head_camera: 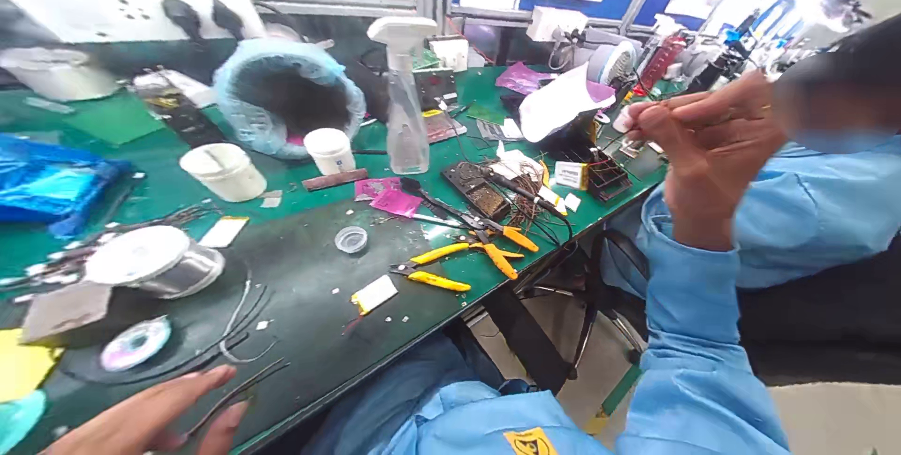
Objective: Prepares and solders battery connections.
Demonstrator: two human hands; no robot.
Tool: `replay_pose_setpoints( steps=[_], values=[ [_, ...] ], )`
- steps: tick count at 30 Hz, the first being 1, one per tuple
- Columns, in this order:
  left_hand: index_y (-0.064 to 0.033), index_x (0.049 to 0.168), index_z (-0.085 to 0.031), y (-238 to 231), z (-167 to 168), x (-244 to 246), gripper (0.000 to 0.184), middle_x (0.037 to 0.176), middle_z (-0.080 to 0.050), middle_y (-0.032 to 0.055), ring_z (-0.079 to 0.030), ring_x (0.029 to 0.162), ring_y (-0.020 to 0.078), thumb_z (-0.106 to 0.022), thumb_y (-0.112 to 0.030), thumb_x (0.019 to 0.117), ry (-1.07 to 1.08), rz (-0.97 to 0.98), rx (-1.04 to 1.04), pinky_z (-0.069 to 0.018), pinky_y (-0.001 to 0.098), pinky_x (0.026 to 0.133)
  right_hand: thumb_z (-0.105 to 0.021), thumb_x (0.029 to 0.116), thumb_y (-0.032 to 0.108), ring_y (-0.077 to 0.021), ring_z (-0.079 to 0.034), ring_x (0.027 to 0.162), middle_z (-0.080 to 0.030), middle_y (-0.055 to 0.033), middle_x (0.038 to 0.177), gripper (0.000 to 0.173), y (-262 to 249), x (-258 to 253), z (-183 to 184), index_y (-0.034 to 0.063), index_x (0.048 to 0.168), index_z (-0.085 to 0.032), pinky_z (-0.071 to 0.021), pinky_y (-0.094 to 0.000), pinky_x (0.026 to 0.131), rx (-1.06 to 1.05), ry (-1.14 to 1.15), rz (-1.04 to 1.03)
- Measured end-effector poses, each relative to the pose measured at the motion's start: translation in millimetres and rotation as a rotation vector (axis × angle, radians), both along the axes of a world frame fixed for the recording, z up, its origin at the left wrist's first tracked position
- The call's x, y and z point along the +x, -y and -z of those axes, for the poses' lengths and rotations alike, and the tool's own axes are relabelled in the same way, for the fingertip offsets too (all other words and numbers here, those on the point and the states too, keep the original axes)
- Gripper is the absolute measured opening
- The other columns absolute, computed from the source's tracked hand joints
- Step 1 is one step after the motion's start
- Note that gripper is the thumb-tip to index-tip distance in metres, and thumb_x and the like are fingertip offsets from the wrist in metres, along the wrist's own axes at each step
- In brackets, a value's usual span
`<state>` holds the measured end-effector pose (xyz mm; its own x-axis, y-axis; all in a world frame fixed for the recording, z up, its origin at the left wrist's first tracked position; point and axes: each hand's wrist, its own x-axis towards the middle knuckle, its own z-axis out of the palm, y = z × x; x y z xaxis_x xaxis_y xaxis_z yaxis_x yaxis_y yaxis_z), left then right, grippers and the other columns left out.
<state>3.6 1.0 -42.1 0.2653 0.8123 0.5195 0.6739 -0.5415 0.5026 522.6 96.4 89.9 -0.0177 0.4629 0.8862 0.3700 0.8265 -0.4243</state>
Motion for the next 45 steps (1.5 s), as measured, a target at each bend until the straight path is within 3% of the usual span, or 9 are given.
replay_pose_setpoints(
  steps=[3,7,11,13,16,20,40,43,45],
  values=[
    [-0.0036,0.128,-0.064,-2.6,-5.3,14.8,0.033,0.119,-0.070,0.0206,-0.068,0.104,0.0235,-0.068,-0.021,0.0999,0.086,0.092,-0.026,-0.0553,0.0361,0.087,-0.076,0.0865,-0.008,-0.0317,-0.077,0.085,-0.075,-0.0075,0.095,0.037,12.5,-46.8,-33.5,0.0099,0.108,-0.052,-0.0679,-0.0505,0.079,0.076,0.035,-0.161],
    [-0.0212,0.137,-0.063,-11.7,-15.7,52.6,0.040,0.130,-0.070,0.0025,-0.069,0.109,0.0134,-0.068,-0.034,0.1002,0.312,0.237,-0.041,-0.0574,0.0312,0.091,-0.076,0.0872,-0.005,-0.0252,-0.077,0.080,-0.074,-0.0071,0.095,0.045,21.8,-131.7,-29.9,0.0082,0.118,-0.046,-0.0687,-0.0402,0.070,-0.083,-0.009,-0.445],
    [-0.0050,0.145,-0.055,-13.2,-15.5,66.4,0.056,0.141,-0.063,0.0099,-0.062,0.128,0.0244,-0.067,-0.036,0.1002,0.535,0.376,-0.150,-0.0547,0.0403,0.104,-0.075,0.0886,-0.004,-0.0208,-0.076,0.077,-0.074,-0.0076,0.089,0.058,14.8,-211.1,18.2,0.0034,0.139,-0.047,-0.0676,-0.0362,0.069,-0.437,-0.135,-0.856],
    [0.0023,0.141,-0.056,-11.8,-14.4,63.6,0.052,0.134,-0.068,0.0114,-0.065,0.122,0.0233,-0.066,-0.029,0.1014,0.633,0.410,-0.236,-0.0569,0.0378,0.101,-0.073,0.0901,-0.004,-0.0210,-0.076,0.081,-0.074,-0.0091,0.091,0.054,10.5,-238.7,39.7,0.0013,0.139,-0.053,-0.0672,-0.0385,0.074,-0.555,-0.208,-0.959],
    [0.0037,0.126,-0.065,-9.8,-15.3,54.1,0.031,0.114,-0.074,0.0092,-0.073,0.100,0.0187,-0.061,-0.018,0.1042,0.779,0.400,-0.336,-0.0638,0.0315,0.083,-0.071,0.0923,-0.004,-0.0197,-0.075,0.084,-0.074,-0.0110,0.095,0.041,3.2,-266.5,58.3,-0.0019,0.132,-0.060,-0.0657,-0.0374,0.077,-0.614,-0.275,-0.970],
    [0.0027,0.117,-0.067,-11.4,-15.9,46.9,0.021,0.097,-0.076,0.0067,-0.074,0.081,0.0140,-0.057,-0.011,0.1056,0.867,0.354,-0.351,-0.0627,0.0256,0.065,-0.069,0.0943,-0.002,-0.0205,-0.076,0.090,-0.076,-0.0129,0.100,0.031,-2.1,-279.0,69.8,-0.0005,0.126,-0.066,-0.0641,-0.0384,0.085,-0.653,-0.353,-0.960],
    [0.0038,0.114,-0.069,-15.6,-8.5,48.5,0.018,0.094,-0.077,0.0103,-0.075,0.078,0.0160,-0.059,-0.008,0.1039,0.928,0.297,-0.396,-0.0621,0.0253,0.063,-0.062,0.1007,0.003,-0.0308,-0.074,0.107,-0.073,-0.0253,0.114,0.021,13.8,-282.4,104.1,-0.0091,0.117,-0.068,-0.0598,-0.0426,0.097,-0.830,-0.460,-1.027],
    [0.0047,0.114,-0.069,-15.9,-8.4,47.9,0.020,0.094,-0.077,0.0101,-0.075,0.078,0.0157,-0.059,-0.009,0.1042,0.918,0.307,-0.404,-0.0621,0.0253,0.063,-0.062,0.1033,0.015,-0.0300,-0.072,0.110,-0.071,-0.0236,0.122,0.031,6.0,-277.8,102.7,-0.0053,0.125,-0.067,-0.0601,-0.0427,0.096,-0.791,-0.435,-0.996],
    [0.0047,0.113,-0.070,-15.5,-7.8,48.1,0.020,0.094,-0.077,0.0107,-0.075,0.079,0.0164,-0.059,-0.010,0.1042,0.916,0.320,-0.417,-0.0624,0.0259,0.063,-0.059,0.1047,0.019,-0.0258,-0.073,0.105,-0.073,-0.0191,0.117,0.026,3.7,-274.4,101.2,0.0001,0.119,-0.070,-0.0615,-0.0406,0.092,-0.779,-0.473,-0.937]
  ],
)
